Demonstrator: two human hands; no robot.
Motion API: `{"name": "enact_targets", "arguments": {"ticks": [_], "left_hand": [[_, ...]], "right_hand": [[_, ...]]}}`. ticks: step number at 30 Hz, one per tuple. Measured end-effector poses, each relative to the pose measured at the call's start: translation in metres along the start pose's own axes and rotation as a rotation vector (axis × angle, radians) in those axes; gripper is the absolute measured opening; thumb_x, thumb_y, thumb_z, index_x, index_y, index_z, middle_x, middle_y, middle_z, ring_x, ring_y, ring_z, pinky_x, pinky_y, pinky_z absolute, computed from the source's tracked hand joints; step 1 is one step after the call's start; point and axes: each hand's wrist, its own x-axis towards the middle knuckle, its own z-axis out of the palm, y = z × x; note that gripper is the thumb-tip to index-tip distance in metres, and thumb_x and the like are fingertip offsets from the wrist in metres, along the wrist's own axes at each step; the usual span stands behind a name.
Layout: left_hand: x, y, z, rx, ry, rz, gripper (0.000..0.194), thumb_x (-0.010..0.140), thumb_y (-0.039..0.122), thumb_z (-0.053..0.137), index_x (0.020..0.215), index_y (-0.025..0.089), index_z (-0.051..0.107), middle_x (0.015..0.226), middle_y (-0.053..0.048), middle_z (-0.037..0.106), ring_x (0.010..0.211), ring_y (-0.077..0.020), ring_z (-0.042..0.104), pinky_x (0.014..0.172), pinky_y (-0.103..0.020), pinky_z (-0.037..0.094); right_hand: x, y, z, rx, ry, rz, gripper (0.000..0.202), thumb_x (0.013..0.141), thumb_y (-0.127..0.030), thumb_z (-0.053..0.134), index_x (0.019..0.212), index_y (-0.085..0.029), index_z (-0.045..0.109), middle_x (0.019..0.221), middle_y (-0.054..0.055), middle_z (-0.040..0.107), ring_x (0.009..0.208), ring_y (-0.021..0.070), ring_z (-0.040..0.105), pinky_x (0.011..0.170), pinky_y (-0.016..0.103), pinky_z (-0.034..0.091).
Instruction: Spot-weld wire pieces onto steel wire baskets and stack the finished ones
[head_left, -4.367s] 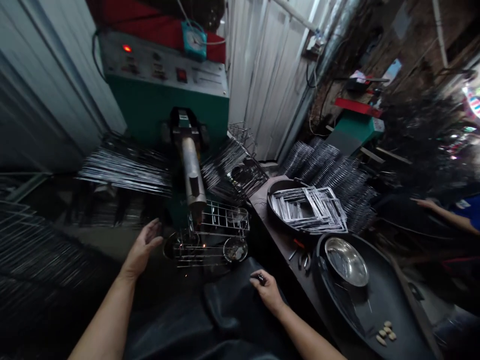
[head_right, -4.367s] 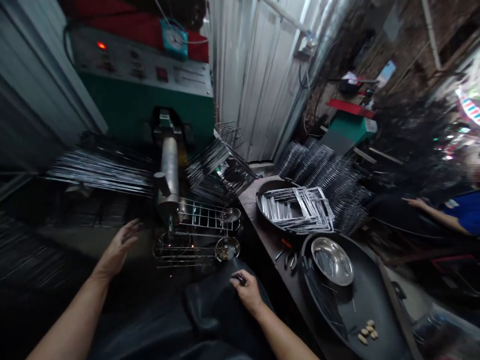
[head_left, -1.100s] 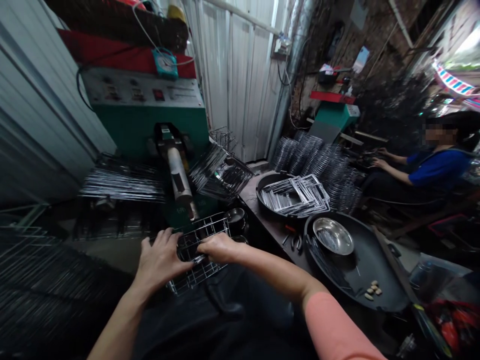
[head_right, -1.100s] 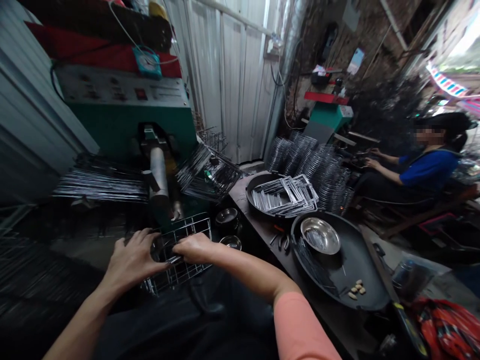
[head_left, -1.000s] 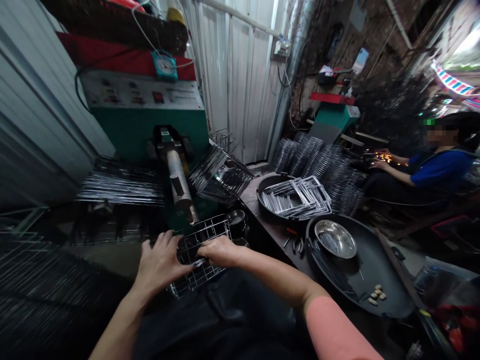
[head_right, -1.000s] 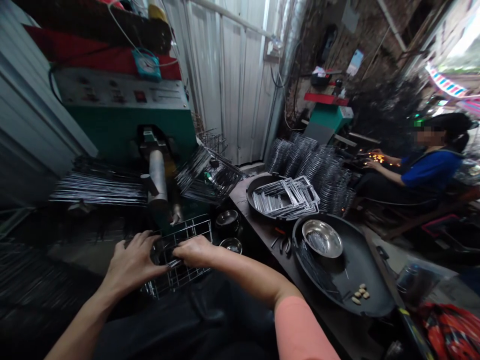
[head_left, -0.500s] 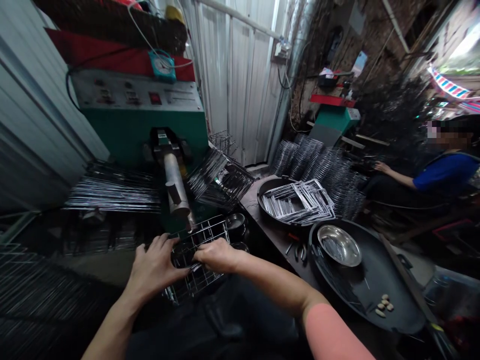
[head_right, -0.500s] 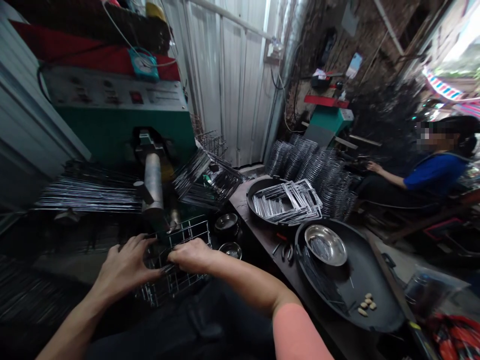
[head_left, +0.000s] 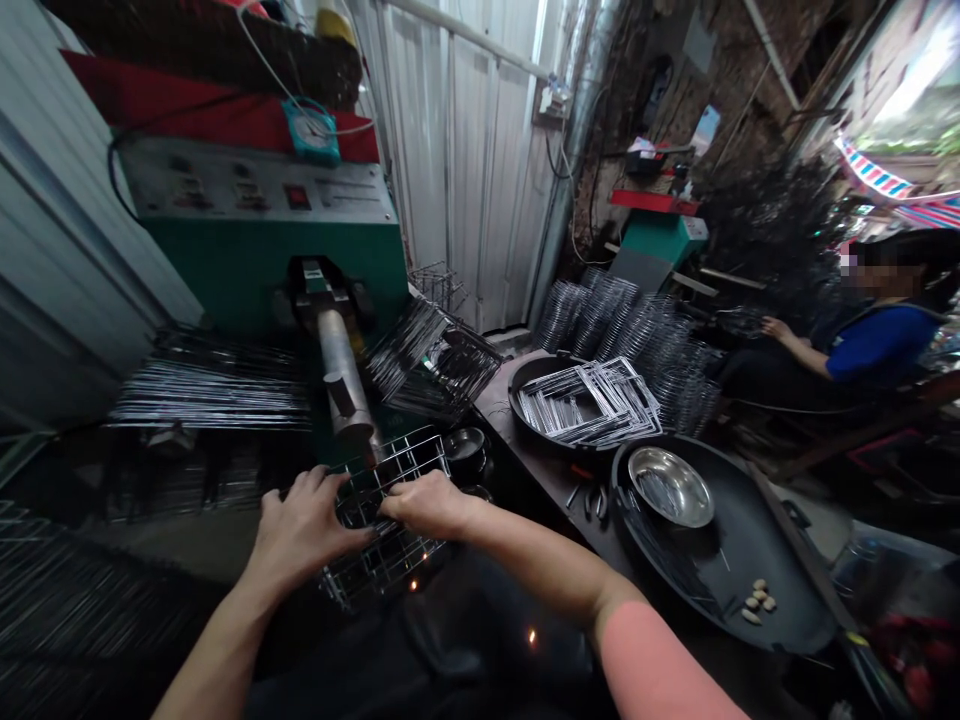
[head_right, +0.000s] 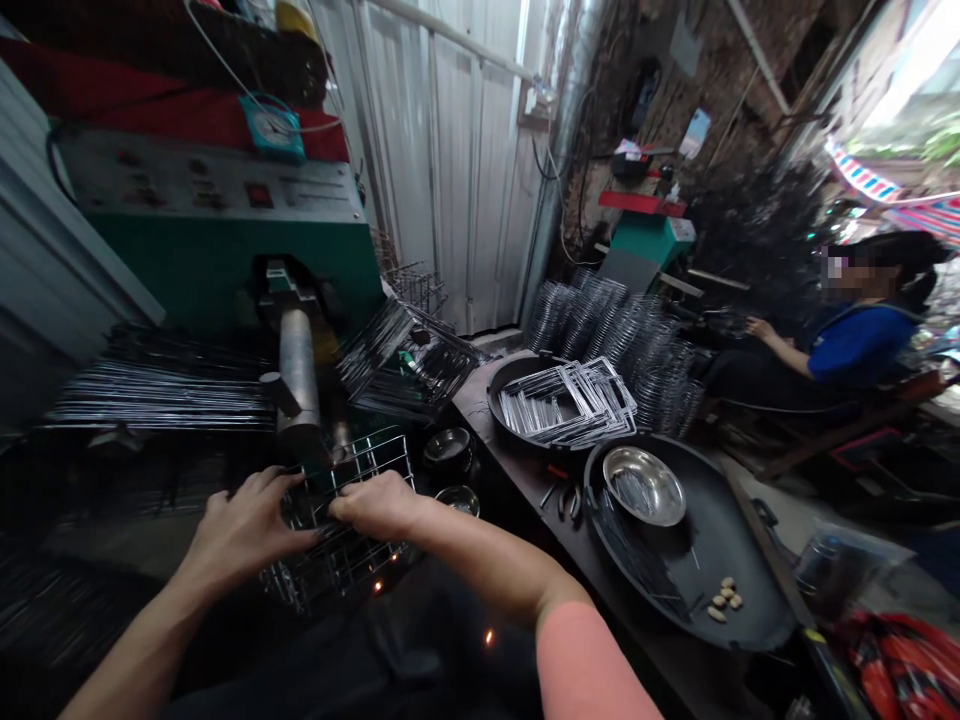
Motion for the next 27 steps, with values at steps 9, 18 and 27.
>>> {"name": "enact_targets", "arguments": {"ticks": [9, 18, 27], "left_hand": [[0.025, -0.009, -0.006, -0.04, -0.001, -0.061, 0.059, 0.066, 0.045, 0.066, 0.118, 0.019, 0.065, 0.131, -0.02, 0.059, 0.124, -0.0421, 0.054, 0.096, -0.059, 0.046], [0.024, -0.007, 0.0, -0.056, 0.083, -0.092, 0.066, 0.065, 0.05, 0.07, 0.121, 0.017, 0.061, 0.135, -0.021, 0.057, 0.131, -0.043, 0.047, 0.104, -0.062, 0.039], [0.04, -0.009, -0.024, -0.009, -0.075, -0.166, 0.073, 0.074, 0.056, 0.058, 0.129, 0.008, 0.052, 0.136, -0.021, 0.054, 0.129, -0.0366, 0.047, 0.101, -0.055, 0.04]], "right_hand": [[0.026, 0.008, -0.003, -0.018, 0.042, 0.092, 0.022, 0.098, -0.021, 0.052, 0.112, -0.026, 0.069, 0.112, 0.001, 0.073, 0.09, 0.0173, 0.071, 0.057, 0.024, 0.051], [-0.08, 0.011, 0.105, 0.291, 0.168, 0.23, 0.049, 0.084, -0.023, 0.066, 0.133, -0.025, 0.062, 0.117, 0.007, 0.072, 0.096, 0.0179, 0.072, 0.077, 0.024, 0.055], [-0.139, 0.025, 0.199, 0.533, 0.275, 0.37, 0.029, 0.087, -0.015, 0.056, 0.111, -0.018, 0.071, 0.104, 0.011, 0.078, 0.097, 0.0216, 0.075, 0.086, 0.029, 0.056]]}}
